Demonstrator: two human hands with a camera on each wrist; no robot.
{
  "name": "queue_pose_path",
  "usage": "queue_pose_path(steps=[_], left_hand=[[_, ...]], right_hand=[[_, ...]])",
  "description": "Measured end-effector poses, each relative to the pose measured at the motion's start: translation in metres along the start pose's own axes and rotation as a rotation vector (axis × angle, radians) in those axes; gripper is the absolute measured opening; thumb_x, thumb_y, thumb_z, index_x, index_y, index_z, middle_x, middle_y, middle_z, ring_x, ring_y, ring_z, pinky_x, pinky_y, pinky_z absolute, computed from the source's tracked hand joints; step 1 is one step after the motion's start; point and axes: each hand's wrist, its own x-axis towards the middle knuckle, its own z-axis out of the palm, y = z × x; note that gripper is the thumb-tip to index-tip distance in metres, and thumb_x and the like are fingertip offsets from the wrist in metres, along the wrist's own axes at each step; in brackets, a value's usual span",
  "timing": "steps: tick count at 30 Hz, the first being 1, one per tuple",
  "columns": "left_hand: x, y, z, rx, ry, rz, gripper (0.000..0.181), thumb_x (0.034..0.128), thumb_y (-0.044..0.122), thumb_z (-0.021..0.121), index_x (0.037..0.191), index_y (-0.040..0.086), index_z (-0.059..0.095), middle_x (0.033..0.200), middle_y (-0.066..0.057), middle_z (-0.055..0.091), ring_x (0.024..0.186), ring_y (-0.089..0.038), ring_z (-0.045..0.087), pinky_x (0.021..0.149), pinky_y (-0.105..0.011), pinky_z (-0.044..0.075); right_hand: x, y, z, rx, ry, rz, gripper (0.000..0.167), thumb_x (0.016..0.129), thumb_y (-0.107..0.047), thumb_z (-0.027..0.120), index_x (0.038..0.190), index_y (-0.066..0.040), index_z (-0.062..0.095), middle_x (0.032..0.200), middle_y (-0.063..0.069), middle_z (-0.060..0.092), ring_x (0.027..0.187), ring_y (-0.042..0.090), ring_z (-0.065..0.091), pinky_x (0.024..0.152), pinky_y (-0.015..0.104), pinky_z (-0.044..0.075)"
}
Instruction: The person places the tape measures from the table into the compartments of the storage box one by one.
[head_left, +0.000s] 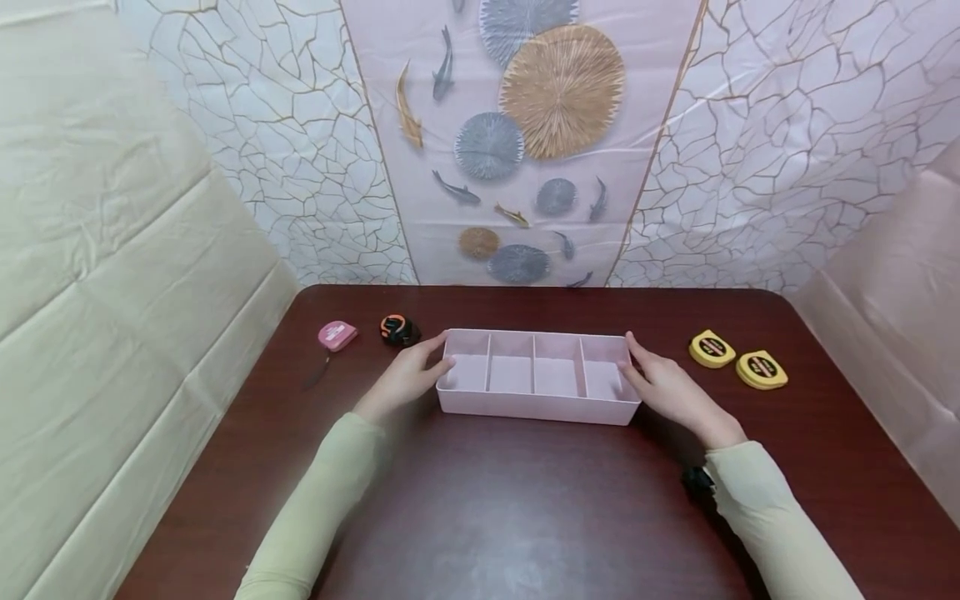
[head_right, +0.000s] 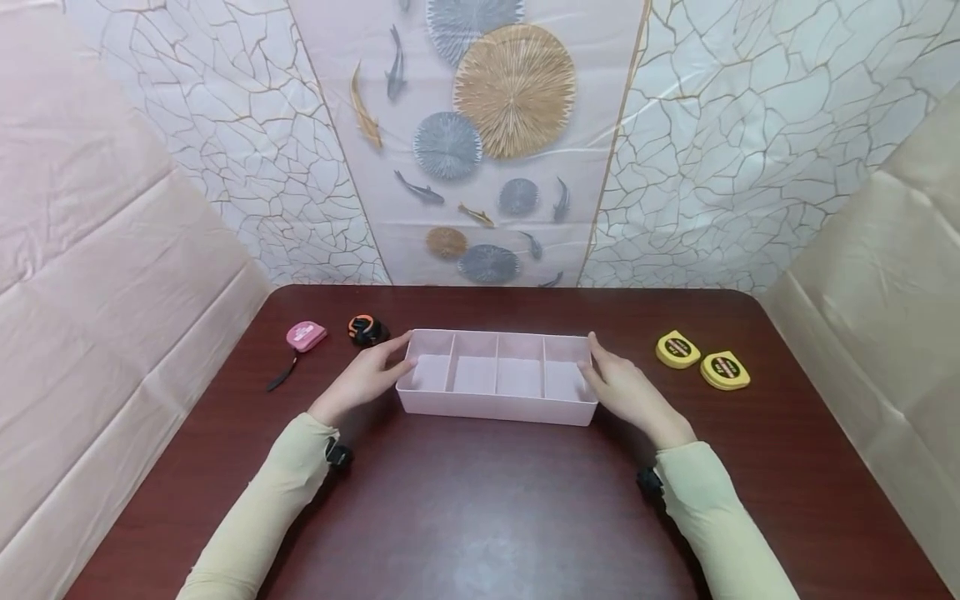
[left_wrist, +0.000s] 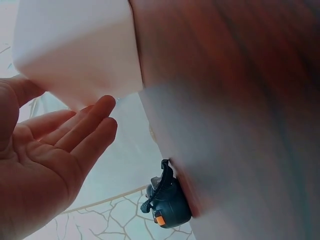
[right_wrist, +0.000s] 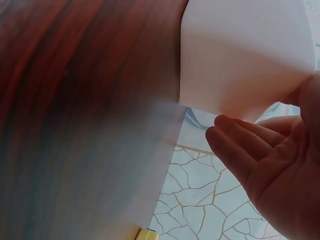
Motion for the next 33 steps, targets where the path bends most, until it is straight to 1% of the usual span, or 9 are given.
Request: queue_pose_path(steps=[3, 8, 12, 15, 17, 19, 23, 28, 33], left_hand=[[-0.001, -0.002, -0.001, 0.002, 0.0, -0.008, 0.065, 0.1009, 0.03, 0.063, 0.156, 0.008, 0.038, 0.152, -0.013, 0.047, 0.138, -0.027, 0.047, 0.112, -0.048, 0.038], [0.0, -0.004, -0.002, -0.002, -0.007, 0.005, 0.065, 0.1011, 0.029, 0.063, 0.156, 0.007, 0.037, 0.153, -0.014, 0.046, 0.138, -0.027, 0.047, 0.112, -0.048, 0.037], [0.0, -0.003, -0.002, 0.001, -0.014, 0.01, 0.065, 0.1012, 0.03, 0.063, 0.156, 0.006, 0.037, 0.152, -0.014, 0.046, 0.137, -0.027, 0.048, 0.111, -0.047, 0.038], [-0.001, -0.002, -0.002, -0.004, -0.005, 0.008, 0.064, 0.1012, 0.03, 0.063, 0.155, 0.007, 0.038, 0.152, -0.014, 0.047, 0.136, -0.027, 0.05, 0.11, -0.048, 0.039], [-0.002, -0.002, -0.001, -0.003, -0.002, -0.005, 0.064, 0.1012, 0.031, 0.063, 0.156, 0.008, 0.038, 0.152, -0.014, 0.047, 0.136, -0.027, 0.049, 0.111, -0.048, 0.039], [-0.005, -0.003, 0.0, 0.002, -0.009, -0.031, 0.065, 0.1011, 0.032, 0.063, 0.156, 0.01, 0.037, 0.152, -0.012, 0.047, 0.137, -0.026, 0.048, 0.111, -0.048, 0.038], [-0.009, -0.004, 0.002, -0.002, -0.025, -0.064, 0.066, 0.1011, 0.033, 0.062, 0.157, 0.012, 0.035, 0.154, -0.011, 0.045, 0.14, -0.025, 0.045, 0.112, -0.048, 0.037], [-0.008, -0.002, 0.002, -0.025, -0.018, -0.051, 0.067, 0.1007, 0.034, 0.063, 0.157, 0.011, 0.036, 0.155, -0.01, 0.044, 0.14, -0.025, 0.044, 0.113, -0.048, 0.036], [-0.003, 0.001, 0.0, -0.017, -0.013, -0.029, 0.067, 0.1007, 0.033, 0.063, 0.157, 0.009, 0.036, 0.154, -0.012, 0.045, 0.139, -0.027, 0.046, 0.112, -0.048, 0.037]], right_hand=[[0.002, -0.002, 0.002, 0.006, -0.011, 0.015, 0.068, 0.108, -0.027, 0.049, 0.154, 0.012, 0.019, 0.151, 0.036, 0.032, 0.134, 0.048, 0.044, 0.107, 0.061, 0.037], [0.003, -0.003, 0.0, -0.002, -0.01, 0.021, 0.067, 0.109, -0.03, 0.045, 0.154, 0.012, 0.019, 0.152, 0.035, 0.032, 0.136, 0.048, 0.042, 0.108, 0.061, 0.035], [0.004, -0.002, -0.003, -0.005, -0.007, 0.032, 0.064, 0.11, -0.034, 0.039, 0.155, 0.009, 0.022, 0.154, 0.031, 0.032, 0.137, 0.046, 0.041, 0.109, 0.06, 0.034], [0.006, -0.002, -0.006, -0.006, 0.008, 0.042, 0.063, 0.111, -0.036, 0.036, 0.156, 0.006, 0.023, 0.156, 0.028, 0.032, 0.139, 0.045, 0.039, 0.11, 0.06, 0.032], [0.007, -0.002, -0.008, -0.009, 0.016, 0.047, 0.062, 0.111, -0.036, 0.035, 0.156, 0.004, 0.024, 0.157, 0.027, 0.032, 0.139, 0.045, 0.038, 0.111, 0.06, 0.031], [0.006, -0.002, -0.011, -0.019, 0.016, 0.049, 0.062, 0.111, -0.036, 0.036, 0.157, 0.003, 0.024, 0.157, 0.026, 0.032, 0.14, 0.045, 0.038, 0.111, 0.06, 0.031], [0.005, -0.001, -0.016, -0.043, 0.026, 0.039, 0.063, 0.11, -0.038, 0.036, 0.156, 0.005, 0.026, 0.155, 0.028, 0.035, 0.139, 0.046, 0.038, 0.111, 0.061, 0.031], [0.006, 0.006, -0.028, -0.064, 0.061, 0.014, 0.064, 0.11, -0.038, 0.038, 0.155, 0.006, 0.029, 0.151, 0.029, 0.04, 0.138, 0.047, 0.04, 0.11, 0.061, 0.031], [0.008, 0.019, -0.041, -0.111, 0.078, 0.017, 0.064, 0.109, -0.037, 0.042, 0.154, 0.006, 0.029, 0.151, 0.031, 0.04, 0.136, 0.049, 0.04, 0.109, 0.062, 0.032]])
